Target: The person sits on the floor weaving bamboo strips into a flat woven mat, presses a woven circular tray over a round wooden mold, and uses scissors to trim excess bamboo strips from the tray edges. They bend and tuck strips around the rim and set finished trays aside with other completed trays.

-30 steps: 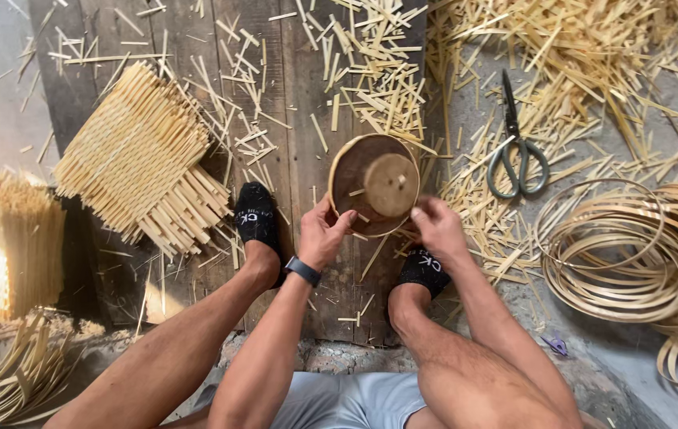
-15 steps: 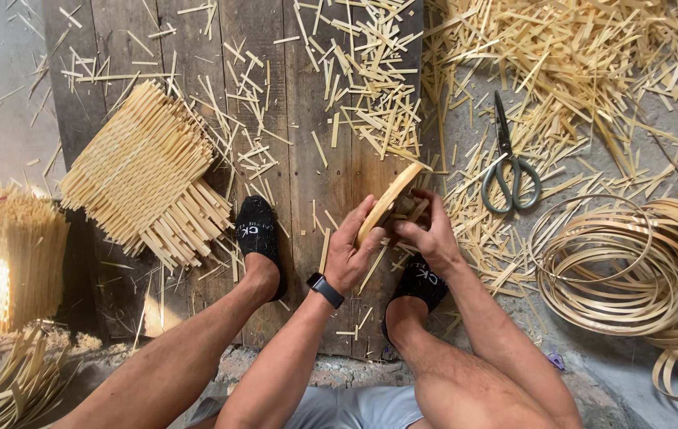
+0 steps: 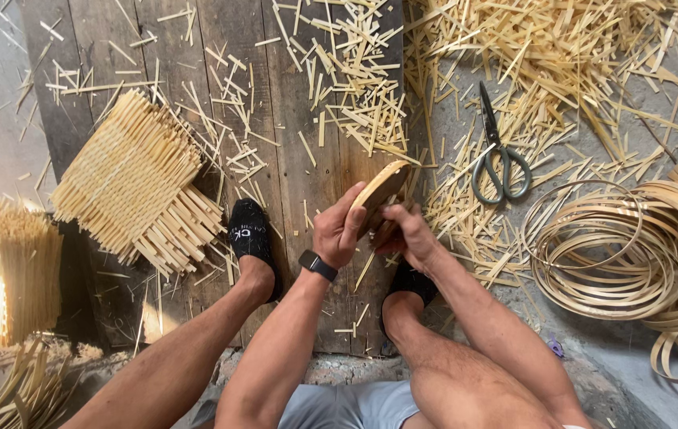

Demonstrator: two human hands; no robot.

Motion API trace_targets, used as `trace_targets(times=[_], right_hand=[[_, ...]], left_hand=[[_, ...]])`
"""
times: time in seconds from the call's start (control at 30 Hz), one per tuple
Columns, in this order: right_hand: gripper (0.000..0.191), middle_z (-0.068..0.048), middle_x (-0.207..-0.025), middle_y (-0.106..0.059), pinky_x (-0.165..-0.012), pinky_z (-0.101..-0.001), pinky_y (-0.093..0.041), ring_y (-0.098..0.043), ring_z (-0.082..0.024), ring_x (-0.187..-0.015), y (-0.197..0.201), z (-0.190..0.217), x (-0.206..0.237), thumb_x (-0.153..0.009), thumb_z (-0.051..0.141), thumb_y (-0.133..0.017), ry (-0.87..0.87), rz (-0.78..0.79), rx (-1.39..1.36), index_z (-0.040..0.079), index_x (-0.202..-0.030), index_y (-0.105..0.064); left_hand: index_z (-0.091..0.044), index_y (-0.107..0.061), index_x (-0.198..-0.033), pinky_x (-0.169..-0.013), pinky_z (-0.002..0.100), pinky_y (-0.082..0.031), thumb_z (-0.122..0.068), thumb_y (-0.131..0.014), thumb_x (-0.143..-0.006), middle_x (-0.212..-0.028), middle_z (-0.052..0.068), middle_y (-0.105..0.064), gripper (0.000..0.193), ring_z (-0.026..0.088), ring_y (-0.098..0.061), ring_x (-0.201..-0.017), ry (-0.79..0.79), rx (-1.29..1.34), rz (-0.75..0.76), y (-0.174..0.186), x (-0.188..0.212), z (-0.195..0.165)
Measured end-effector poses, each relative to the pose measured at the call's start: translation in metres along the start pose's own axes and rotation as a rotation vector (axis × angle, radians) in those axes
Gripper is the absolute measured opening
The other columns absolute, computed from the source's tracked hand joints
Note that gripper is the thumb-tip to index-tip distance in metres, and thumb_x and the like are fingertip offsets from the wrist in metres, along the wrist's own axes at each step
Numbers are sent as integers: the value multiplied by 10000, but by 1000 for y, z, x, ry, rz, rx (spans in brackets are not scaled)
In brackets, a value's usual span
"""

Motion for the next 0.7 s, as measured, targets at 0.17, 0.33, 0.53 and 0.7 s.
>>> trace_targets(times=[0.17,0.33,0.53,0.7], right_hand=[[721,-212,-1178,-638,-709,-479,-650,-686,-340,-1009,3,8,27,-890,539,-607,-93,230,-296,8,-1367,-514],[664,-208,-1293,-615,-948,-480,-612,-653,-313,-1175,43,-5,36,-975,457,-514,-47,108,-644,-26,-1424,-435],[384,-205,-1197,-656,-858,-441,-615,-690,-271,-1038,22,-57,-20,-958,112,-657,-75,65,-181,-29,-1304,-572],[267,-157,-845,-692,-632,-382,-577,-649,-258,-723,57,-51,-19,-1049,183,-577,-165,-313,330,-39,-1023,-722]], left_hand=[[-138,-744,-1199,-629,390,-626,-559,-462,-1026,-937,95,-779,536,186,-746,-827,310,44,-248,51,-25,67],[85,-721,-1039,-746,454,-595,-586,-530,-1070,-908,180,-668,698,274,-664,-813,809,141,-382,162,-25,128],[30,-594,-1287,-908,424,-598,-396,-473,-1040,-1204,204,-725,507,295,-728,-1025,923,755,-262,169,-37,95],[28,-575,-1310,-929,439,-604,-310,-436,-1032,-1220,222,-705,459,284,-723,-1048,899,821,-128,137,-45,76]])
Point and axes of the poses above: each hand's wrist, its own x-axis away from the middle knuckle, its own y-axis out of the back of the hand, z = x × y, the point moved 9 cm from there along -x, towards the middle knuckle
